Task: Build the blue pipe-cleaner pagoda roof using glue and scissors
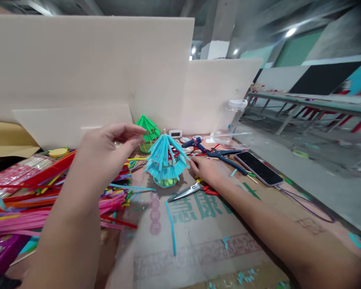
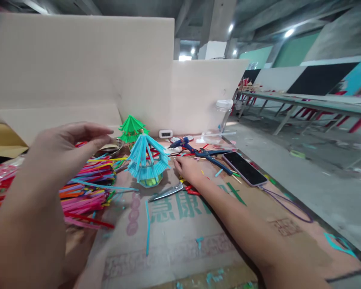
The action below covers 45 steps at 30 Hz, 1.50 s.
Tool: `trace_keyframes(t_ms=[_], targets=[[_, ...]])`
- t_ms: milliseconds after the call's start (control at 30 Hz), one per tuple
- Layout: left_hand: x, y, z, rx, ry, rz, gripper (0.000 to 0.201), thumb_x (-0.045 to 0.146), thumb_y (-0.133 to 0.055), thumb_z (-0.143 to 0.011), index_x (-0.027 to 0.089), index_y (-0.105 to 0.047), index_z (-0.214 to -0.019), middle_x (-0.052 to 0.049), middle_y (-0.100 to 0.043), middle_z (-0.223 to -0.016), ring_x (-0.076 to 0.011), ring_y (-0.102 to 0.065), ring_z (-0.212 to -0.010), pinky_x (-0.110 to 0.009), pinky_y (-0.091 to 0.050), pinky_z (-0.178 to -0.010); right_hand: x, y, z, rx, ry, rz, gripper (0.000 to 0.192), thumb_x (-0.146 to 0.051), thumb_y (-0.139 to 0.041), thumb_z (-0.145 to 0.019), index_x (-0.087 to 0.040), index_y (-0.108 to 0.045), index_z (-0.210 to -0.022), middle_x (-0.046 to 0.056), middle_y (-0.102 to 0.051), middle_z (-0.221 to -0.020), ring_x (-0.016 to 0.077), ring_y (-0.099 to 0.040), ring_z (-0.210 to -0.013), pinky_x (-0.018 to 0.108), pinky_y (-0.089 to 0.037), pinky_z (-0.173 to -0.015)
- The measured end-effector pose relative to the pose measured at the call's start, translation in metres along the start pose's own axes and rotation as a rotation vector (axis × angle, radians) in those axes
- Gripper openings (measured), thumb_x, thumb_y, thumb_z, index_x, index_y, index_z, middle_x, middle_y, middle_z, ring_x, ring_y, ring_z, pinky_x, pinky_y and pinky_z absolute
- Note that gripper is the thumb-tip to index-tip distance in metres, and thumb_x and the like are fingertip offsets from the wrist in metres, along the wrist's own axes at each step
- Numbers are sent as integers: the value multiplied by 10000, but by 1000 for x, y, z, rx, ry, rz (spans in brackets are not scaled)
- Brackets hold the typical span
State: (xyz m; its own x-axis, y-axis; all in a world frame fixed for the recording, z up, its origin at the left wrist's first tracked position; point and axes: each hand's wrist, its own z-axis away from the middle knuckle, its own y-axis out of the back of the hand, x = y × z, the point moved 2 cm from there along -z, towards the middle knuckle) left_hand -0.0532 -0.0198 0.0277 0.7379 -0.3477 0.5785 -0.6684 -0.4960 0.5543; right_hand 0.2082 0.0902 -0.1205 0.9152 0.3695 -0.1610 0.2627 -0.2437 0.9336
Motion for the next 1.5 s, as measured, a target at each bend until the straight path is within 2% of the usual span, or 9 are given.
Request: trace_keyframes(t_ms=[133, 267, 500, 667, 867, 1133, 1333, 1400, 1500], targets=[[-9, 5, 0, 33, 34, 45, 154, 331, -667, -773, 280, -750, -892, 44, -739, -810, -191, -678, -789, -289, -539, -742, -4, 1, -1, -20, -27, 60, 349, -345, -381, -999, -189, -677, -901, 78, -731, -908, 172, -622, -743, 261, -328, -638], [-25, 2, -5, 63, 4, 11, 240, 313, -572, -830, 231, -729, -992, 1, -711, -878, -179, -643, -817, -286, -506, -729, -11, 6, -1, -30, -45, 74, 369, -369, -381, -998, -197, -686, -884, 94, -732, -870, 191, -629, -738, 270, -336, -633], [-53, -15, -14, -30, 75, 227, 289, 309, -498, -868, 173, -661, -1064, -12, -622, -768, -156, -594, -726, -255, -468, -657, -22, 24, 4, -42, -38, 27, 310, -324, -431, -975, -200, -711, -925, 113, -738, -892, 219, -647, -760, 284, -361, -646], [-50, -41, -7, -91, 80, 203, 317, 383, -479, -909, 187, -639, -1100, 6, -574, -679, -155, -553, -627, -254, -405, -565, -16, 27, 8, -60, 15, -16, 314, -344, -430, -981, -206, -707, -931, 96, -736, -892, 210, -650, -774, 273, -371, -652], [-38, -79, 4, -161, -41, 91, 304, 346, -475, -919, 184, -613, -1136, -40, -656, -898, -198, -608, -830, -303, -446, -736, 0, 14, 9, -63, 120, -100, 293, -321, -424, -985, -202, -691, -985, 80, -737, -947, 190, -647, -803, 255, -383, -673], [-40, -80, 35, -58, 1, 67, 342, 437, -591, -857, 159, -599, -1056, -67, -636, -1003, -195, -595, -907, -314, -459, -825, 19, -15, -1, 35, 153, -306, 274, -316, -470, -945, -172, -703, -963, 85, -724, -930, 192, -623, -791, 267, -386, -693], [-43, -85, 56, -102, 86, 69, 364, 524, -558, -856, 178, -660, -911, -53, -674, -900, -199, -604, -817, -304, -437, -749, 10, 3, -5, 232, 43, -505, 470, -452, -342, -988, -146, -647, -800, 56, -648, -717, 178, -574, -674, 272, -409, -638], [-42, -86, 56, -125, 111, 61, 405, 551, -535, -859, 179, -695, -865, -46, -679, -852, -204, -599, -790, -303, -416, -726, -1, 15, -10, 275, 56, -575, 470, -486, -344, -983, -138, -649, -898, 66, -676, -801, 183, -605, -740, 276, -448, -686], [-45, -88, 52, -188, 240, 183, 483, 616, -538, -821, 166, -701, -756, -30, -660, -740, -199, -571, -723, -290, -392, -676, -19, 33, -22, 297, 120, -667, 499, -517, -341, -981, -149, -575, -1223, 101, -676, -1152, 184, -637, -988, 288, -483, -856]])
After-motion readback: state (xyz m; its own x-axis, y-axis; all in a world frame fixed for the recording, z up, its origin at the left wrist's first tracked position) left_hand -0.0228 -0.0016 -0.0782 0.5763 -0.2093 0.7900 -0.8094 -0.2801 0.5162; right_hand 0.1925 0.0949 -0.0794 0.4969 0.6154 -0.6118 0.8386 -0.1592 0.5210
